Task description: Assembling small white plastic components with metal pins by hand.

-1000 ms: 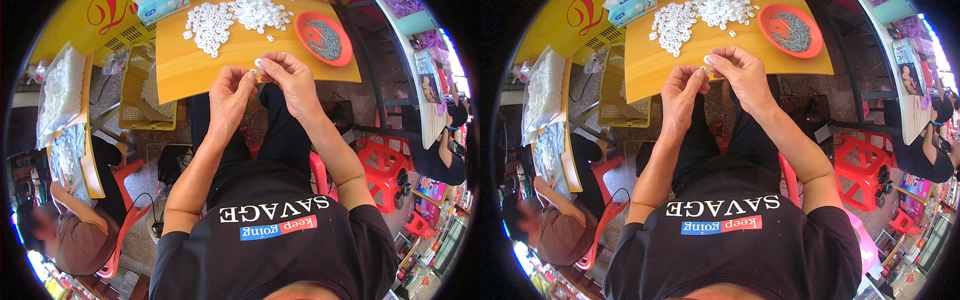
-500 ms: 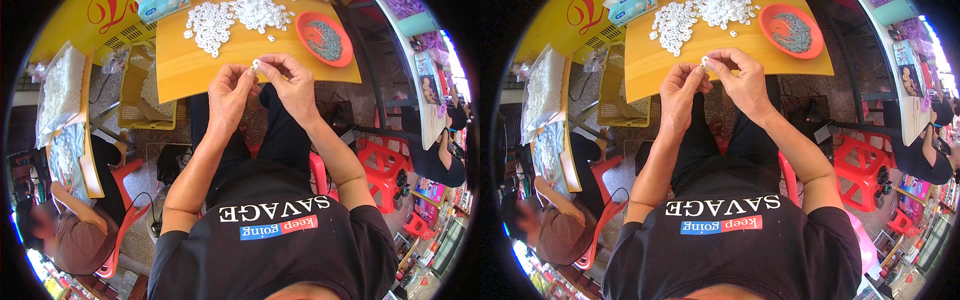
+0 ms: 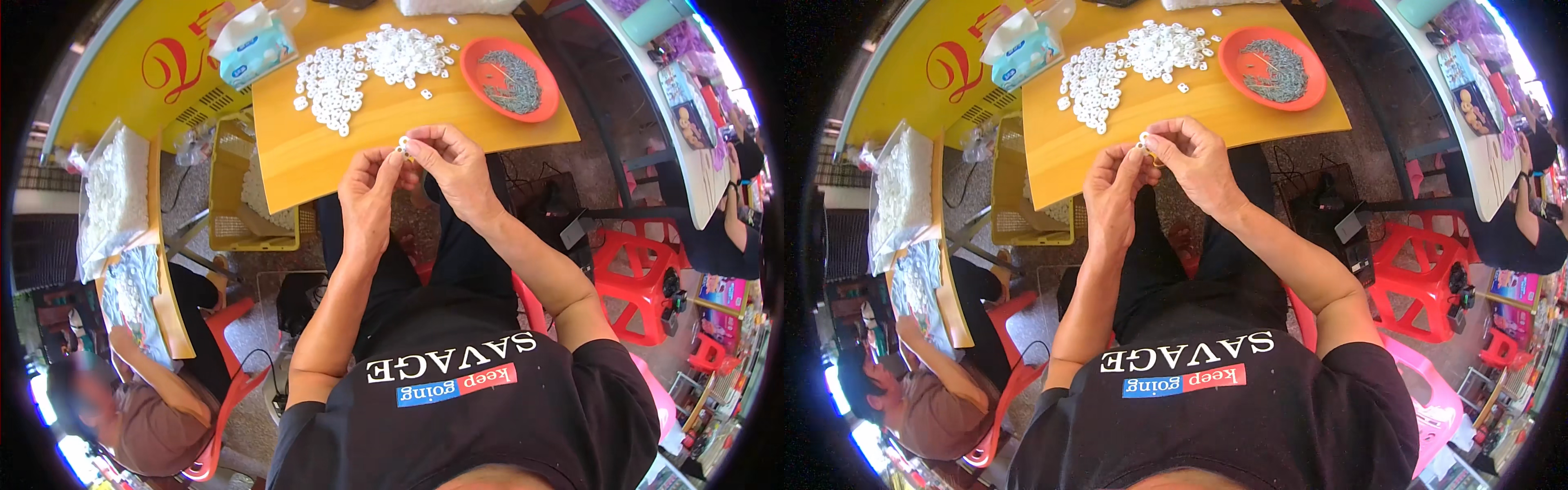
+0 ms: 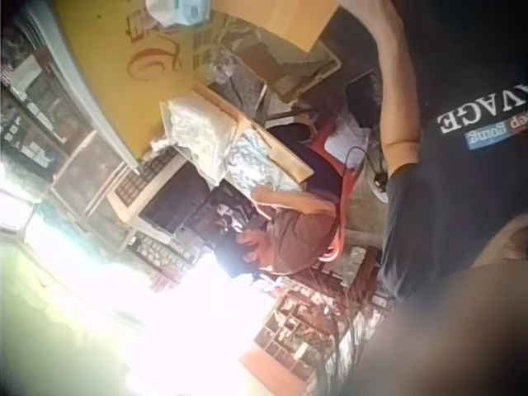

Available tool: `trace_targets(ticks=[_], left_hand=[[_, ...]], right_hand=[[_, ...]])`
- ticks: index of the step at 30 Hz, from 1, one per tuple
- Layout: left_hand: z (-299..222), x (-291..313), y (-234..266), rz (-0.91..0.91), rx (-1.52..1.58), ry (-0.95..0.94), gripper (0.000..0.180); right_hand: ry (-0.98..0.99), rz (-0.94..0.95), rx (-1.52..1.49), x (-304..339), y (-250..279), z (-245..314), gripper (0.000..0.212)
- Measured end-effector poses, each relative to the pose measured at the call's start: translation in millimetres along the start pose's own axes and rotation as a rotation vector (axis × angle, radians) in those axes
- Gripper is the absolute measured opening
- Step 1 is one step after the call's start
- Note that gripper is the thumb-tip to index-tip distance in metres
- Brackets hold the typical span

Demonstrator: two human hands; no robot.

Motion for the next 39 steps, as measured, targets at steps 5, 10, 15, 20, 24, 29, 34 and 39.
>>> trace_targets(ticks=[5,10,15,20,24,29,34,39], left_hand=[[-4.3,2.7,-2.2,-0.002,0.028,0.011,0.016],[-5.3,3.3,-1.9,-0.039,0.049,0.003,0.015],[-8.5,2.8,-1.4,-0.008,0.037,0.023,0.015],[-10.2,2.0,-4.1,-0.009,0.007,0.037,0.015],[-9.2,0.1,-2.3,0.016,0.001,0.045,0.015],[-9.7,-0.4,-0.5,0.015,-0.026,0.079,0.014],[-8.7,-0.3,-3.2,-0.001,-0.006,0.066,0.013],[-5.0,-0.5,-3.6,0.0,0.005,0.069,0.013]], right_hand=[[-0.052,0.043,-0.001,1.3,-1.9,5.1,0.018],[-0.056,0.072,0.043,0.5,2.5,5.8,0.02],[-0.049,0.094,0.084,0.2,5.3,4.9,0.02],[-0.059,0.085,0.048,0.7,6.2,2.4,0.019],[-0.045,0.083,0.059,0.8,7.6,6.0,0.018],[0.008,0.082,0.149,-2.4,11.6,12.0,0.017],[0.005,0.089,0.172,-2.4,13.4,10.2,0.017],[0.017,0.064,0.152,-0.6,11.5,6.5,0.017]])
Point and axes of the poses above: each hand's wrist, its own x-axis away from the middle knuckle, its own y-axis out of the back of the hand, z = x × y, the point moved 1 cm from there along -x, towards the middle knuckle, and after that the axes turned 7 degrees about x, right-handed, at the moved point
